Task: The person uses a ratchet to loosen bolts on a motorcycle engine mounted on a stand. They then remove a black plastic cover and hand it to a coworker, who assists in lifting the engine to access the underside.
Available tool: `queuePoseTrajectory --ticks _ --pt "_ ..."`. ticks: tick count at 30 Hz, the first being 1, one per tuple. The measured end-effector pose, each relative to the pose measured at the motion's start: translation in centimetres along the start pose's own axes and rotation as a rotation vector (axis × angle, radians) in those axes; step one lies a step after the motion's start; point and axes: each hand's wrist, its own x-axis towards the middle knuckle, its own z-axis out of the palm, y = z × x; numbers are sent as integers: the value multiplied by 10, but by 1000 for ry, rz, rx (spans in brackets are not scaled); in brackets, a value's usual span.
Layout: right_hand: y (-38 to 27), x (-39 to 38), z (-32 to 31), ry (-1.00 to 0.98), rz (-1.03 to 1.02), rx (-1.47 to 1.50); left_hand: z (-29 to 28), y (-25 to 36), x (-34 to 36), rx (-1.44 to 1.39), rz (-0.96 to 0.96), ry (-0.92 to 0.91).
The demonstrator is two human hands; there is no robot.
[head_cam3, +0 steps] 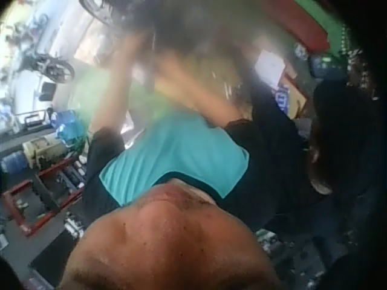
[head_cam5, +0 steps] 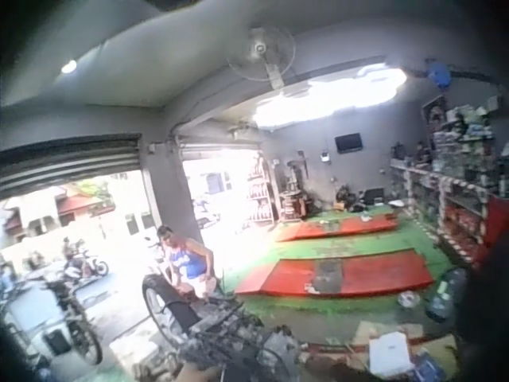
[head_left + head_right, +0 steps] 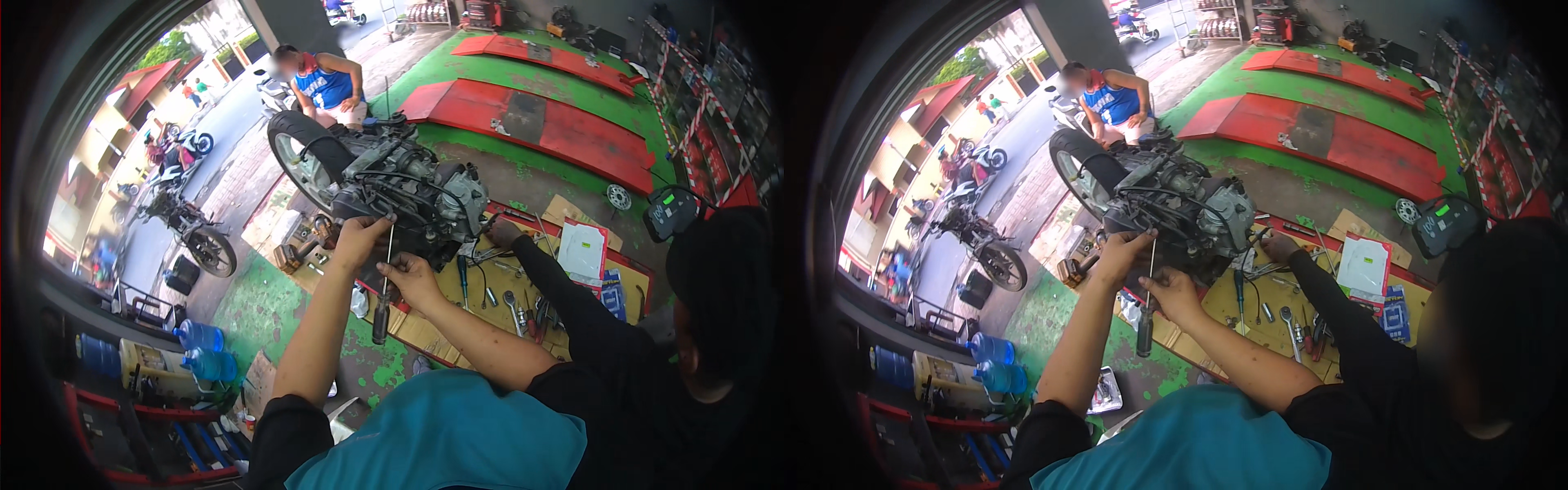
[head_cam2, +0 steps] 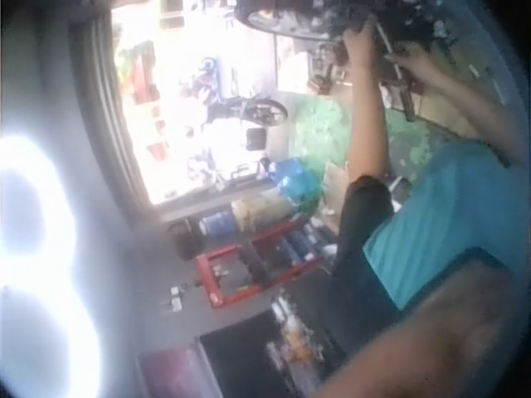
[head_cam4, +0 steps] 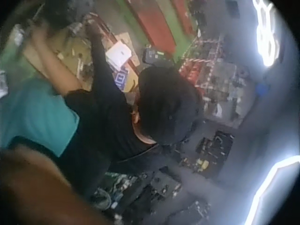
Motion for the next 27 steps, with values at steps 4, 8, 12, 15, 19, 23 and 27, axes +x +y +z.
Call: queuePoseTrajectory --ticks 4,8,12,15,19,23,27 --pt "2 -10 -18 66 -219 -257 23 -5 -3 -264 -45 93" --pt "2 -39 -31 118 -170 -235 26 -8 -6 -327 -53 58" --pt "-18 -52 -36 202 -162 -219 25 -25 -10 -509 -25 19" --pt "-37 -40 -29 247 -304 -285 17 -50 -12 -717 6 -28" --pt "-58 -15 -12 362 -402 -418 -6 -59 -1 -758 187 -125" --pt "-70 -1 9 374 -360 -265 10 -9 -15 143 817 220" --pt "-70 0 18 393 -168 -184 -6 -1 -21 581 784 223"
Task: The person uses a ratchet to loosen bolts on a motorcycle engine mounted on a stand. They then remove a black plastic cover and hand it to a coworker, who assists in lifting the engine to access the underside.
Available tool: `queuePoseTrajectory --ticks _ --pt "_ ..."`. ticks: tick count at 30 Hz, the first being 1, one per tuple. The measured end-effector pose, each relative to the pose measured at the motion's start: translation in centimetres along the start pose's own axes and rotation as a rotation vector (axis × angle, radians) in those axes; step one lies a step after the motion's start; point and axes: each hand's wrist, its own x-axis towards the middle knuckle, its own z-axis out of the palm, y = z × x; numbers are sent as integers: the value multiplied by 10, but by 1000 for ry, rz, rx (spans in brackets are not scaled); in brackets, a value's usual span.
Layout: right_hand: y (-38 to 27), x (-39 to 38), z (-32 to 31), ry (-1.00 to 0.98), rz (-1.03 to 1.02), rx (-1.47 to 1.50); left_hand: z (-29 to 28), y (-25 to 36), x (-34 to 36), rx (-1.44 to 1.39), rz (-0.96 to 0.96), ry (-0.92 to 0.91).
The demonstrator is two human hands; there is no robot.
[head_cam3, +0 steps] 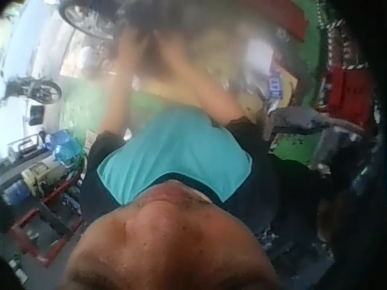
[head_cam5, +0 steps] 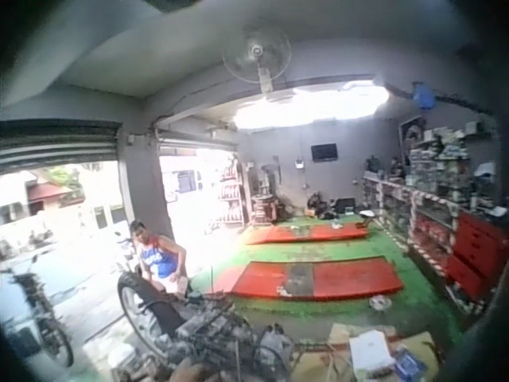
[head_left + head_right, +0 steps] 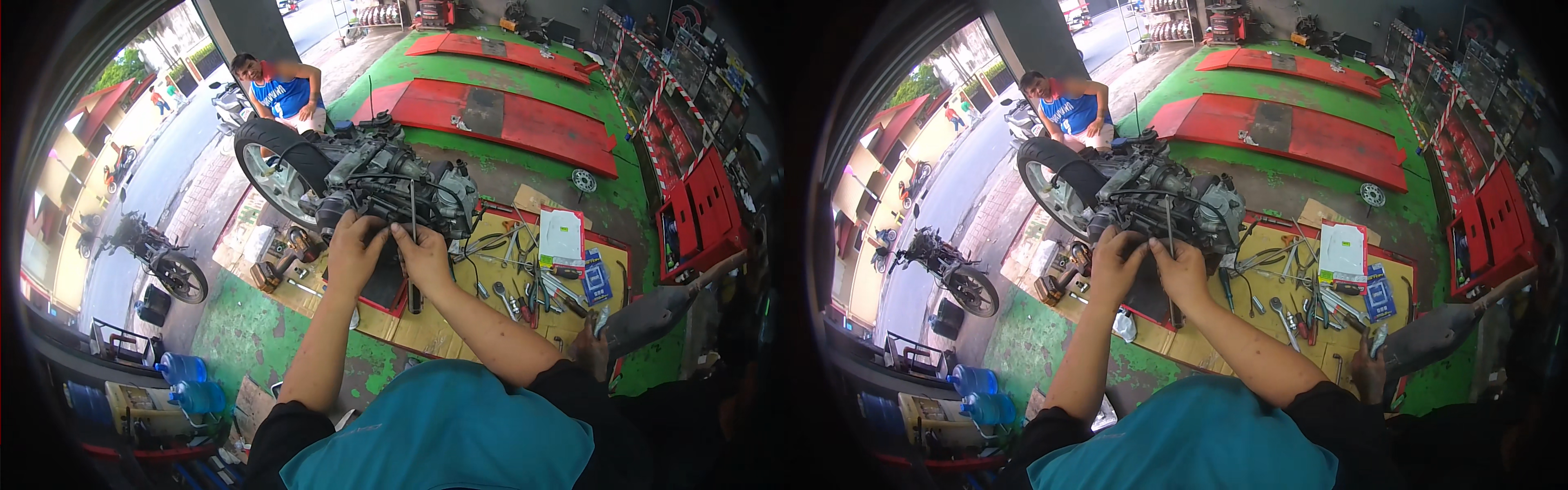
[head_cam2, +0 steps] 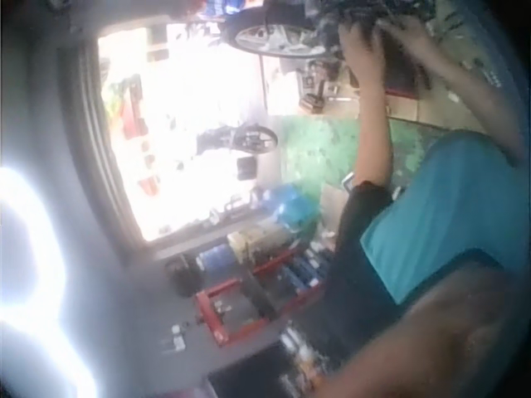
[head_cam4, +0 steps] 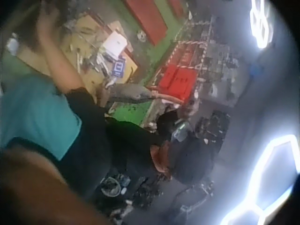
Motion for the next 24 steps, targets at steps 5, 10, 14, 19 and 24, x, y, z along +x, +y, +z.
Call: queuePoseTrajectory --ticks 5,10,14,19,24 --pt "30 7 12 120 -85 37 16 -10 -14 -87 -52 17" --pt "25 9 23 227 -67 115 32 -14 -18 -128 -12 117" --pt "31 13 33 298 -82 88 32 -22 -20 -192 -13 119" --pt "55 25 43 431 -140 29 34 -24 -22 -357 -134 175" --pt "38 15 47 301 30 128 20 -37 -31 -880 -397 138"
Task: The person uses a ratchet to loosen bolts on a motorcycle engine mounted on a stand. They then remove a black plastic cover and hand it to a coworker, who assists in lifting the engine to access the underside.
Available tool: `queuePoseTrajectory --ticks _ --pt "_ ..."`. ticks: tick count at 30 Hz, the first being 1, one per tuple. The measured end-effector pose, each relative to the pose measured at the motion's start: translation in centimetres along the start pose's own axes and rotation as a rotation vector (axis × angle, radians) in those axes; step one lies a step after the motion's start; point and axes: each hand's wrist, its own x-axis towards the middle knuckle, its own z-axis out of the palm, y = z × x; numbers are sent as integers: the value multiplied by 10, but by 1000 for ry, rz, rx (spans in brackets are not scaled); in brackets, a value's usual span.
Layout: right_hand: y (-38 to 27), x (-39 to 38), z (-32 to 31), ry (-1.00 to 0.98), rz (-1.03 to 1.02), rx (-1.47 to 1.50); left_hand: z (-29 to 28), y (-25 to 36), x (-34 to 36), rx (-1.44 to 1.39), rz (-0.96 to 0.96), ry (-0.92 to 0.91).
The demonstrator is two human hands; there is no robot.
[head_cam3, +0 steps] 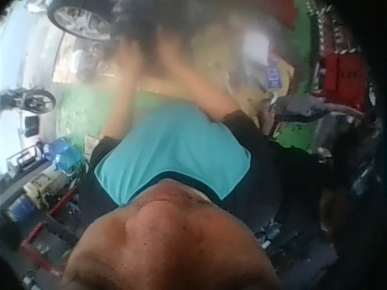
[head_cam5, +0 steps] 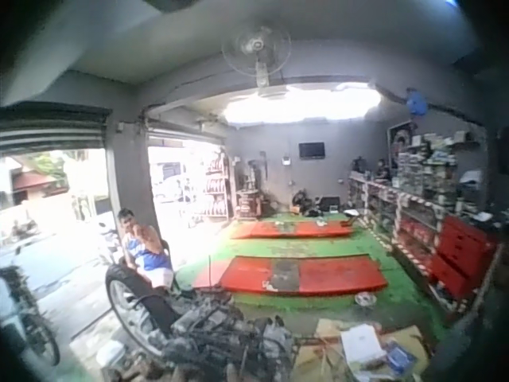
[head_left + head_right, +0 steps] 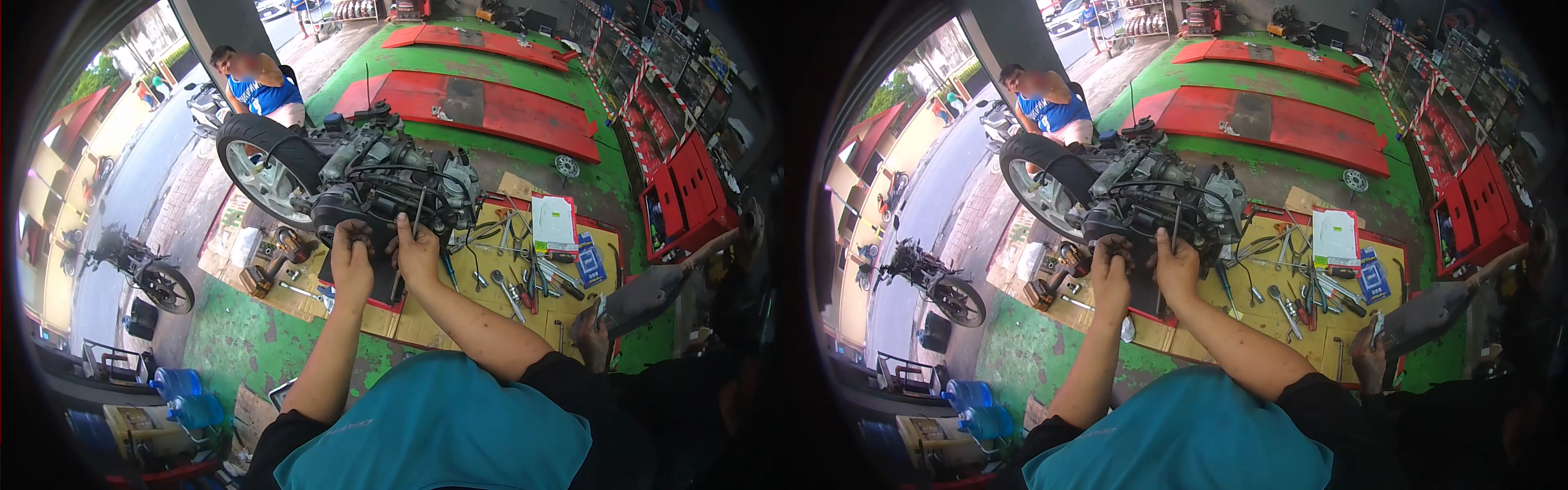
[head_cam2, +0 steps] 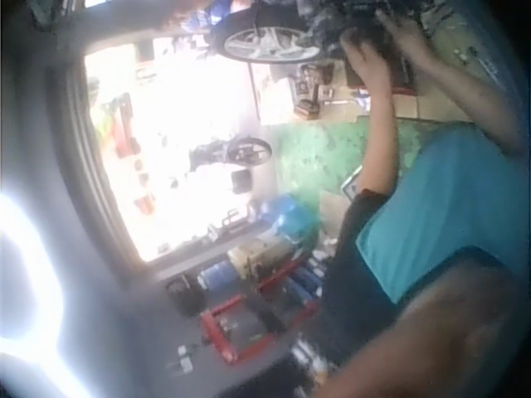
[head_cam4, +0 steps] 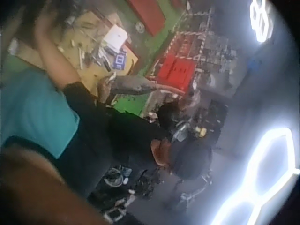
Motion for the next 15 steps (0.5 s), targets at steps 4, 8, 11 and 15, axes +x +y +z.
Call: queuePoseTrajectory --ticks 4,8,11,15 --pt "0 1 0 19 -34 -13 -9 15 2 -28 -114 -64" --pt "5 2 -1 6 -46 -6 -10 9 0 -344 -291 -121" --pt "6 3 -2 -21 -22 24 -7 3 -1 -505 -415 -129" --pt "5 5 -9 -66 12 20 -2 16 -5 -410 -444 -176"
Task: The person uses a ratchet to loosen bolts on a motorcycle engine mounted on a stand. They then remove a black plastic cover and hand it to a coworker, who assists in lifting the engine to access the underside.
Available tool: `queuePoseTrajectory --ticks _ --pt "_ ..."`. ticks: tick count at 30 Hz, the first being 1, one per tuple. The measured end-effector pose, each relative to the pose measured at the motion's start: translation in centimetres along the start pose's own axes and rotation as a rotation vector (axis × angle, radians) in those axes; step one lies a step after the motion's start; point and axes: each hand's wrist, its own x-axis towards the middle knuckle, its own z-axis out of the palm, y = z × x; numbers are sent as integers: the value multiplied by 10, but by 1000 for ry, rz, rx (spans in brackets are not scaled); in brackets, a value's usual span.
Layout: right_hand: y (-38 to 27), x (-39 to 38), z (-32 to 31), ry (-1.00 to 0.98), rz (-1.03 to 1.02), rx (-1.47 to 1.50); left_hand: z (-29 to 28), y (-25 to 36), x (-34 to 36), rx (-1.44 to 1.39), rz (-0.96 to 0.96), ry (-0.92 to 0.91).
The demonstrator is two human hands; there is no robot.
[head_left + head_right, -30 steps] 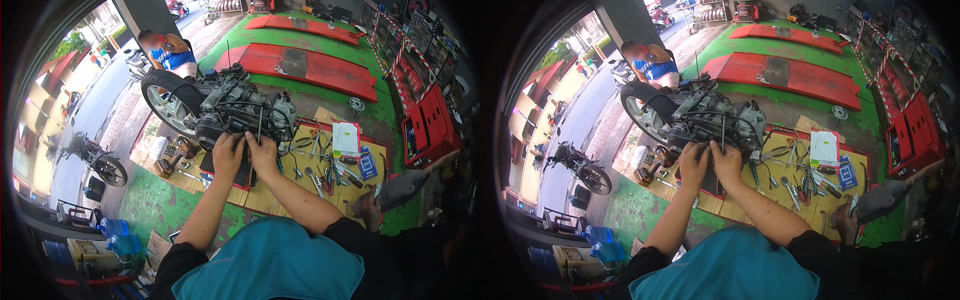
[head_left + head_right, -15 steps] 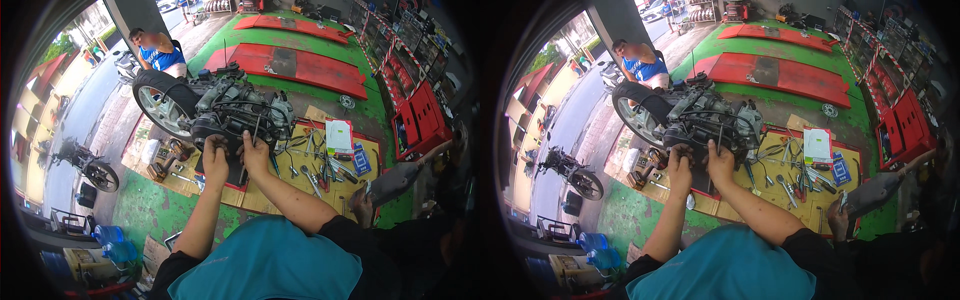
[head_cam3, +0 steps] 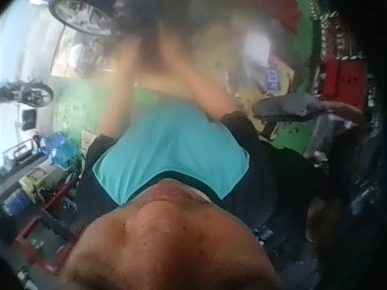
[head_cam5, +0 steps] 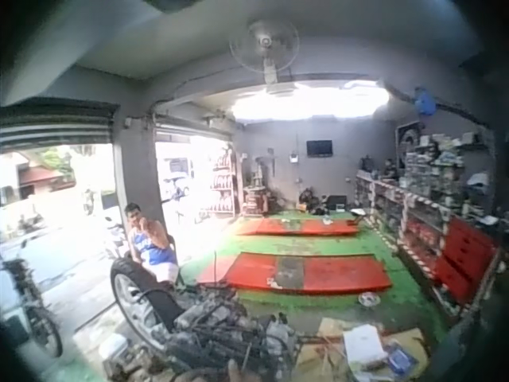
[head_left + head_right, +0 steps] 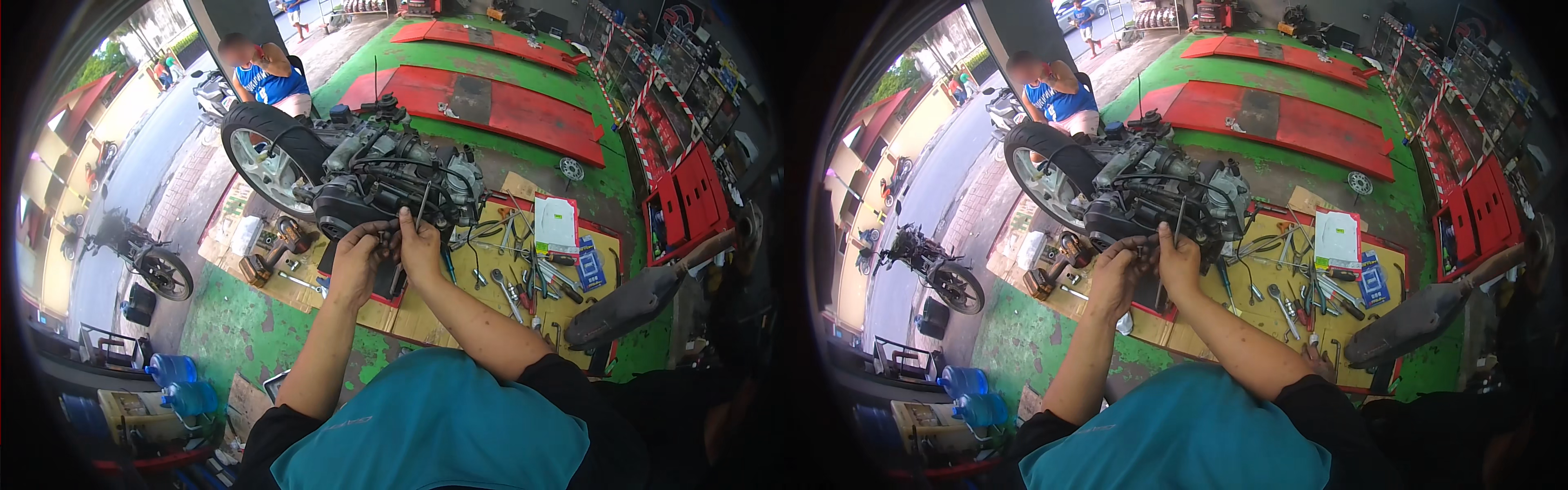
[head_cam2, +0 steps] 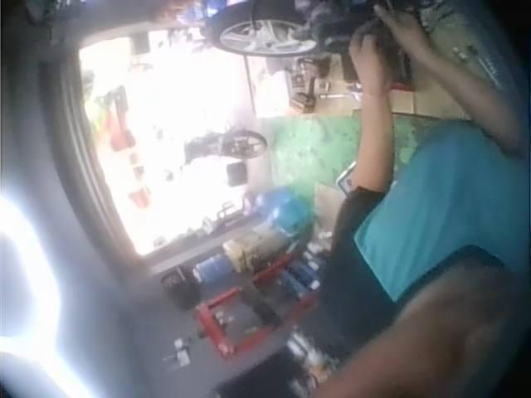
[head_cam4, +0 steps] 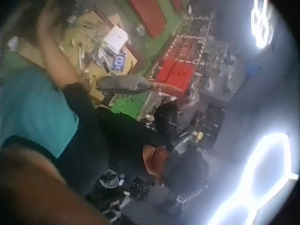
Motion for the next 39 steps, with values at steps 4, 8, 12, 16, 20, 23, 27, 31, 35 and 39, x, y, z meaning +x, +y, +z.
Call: queuePoseTrajectory --ticks 4,8,12,16,20,23,27,31,35,39 --pt "0 1 -1 -23 0 23 8 13 -5 2 40 -42" --pt "-3 1 -2 -42 13 32 16 14 3 82 128 53" --pt "1 4 -2 -55 0 42 23 2 18 473 436 220" --pt "3 5 -3 -70 -8 48 29 -12 25 735 607 330" --pt "3 6 -3 -69 -9 37 40 -16 24 804 646 401" --pt "6 8 -4 -64 -44 37 43 -20 26 827 635 429" --pt "18 13 -3 -49 -141 74 50 -23 26 852 649 417" --pt "14 11 -9 -120 -85 37 45 -23 25 942 736 388" --pt "6 3 -21 -215 11 -28 41 -21 25 1003 783 337" --pt "24 -23 -50 -305 -96 -129 53 -6 21 1014 635 364"
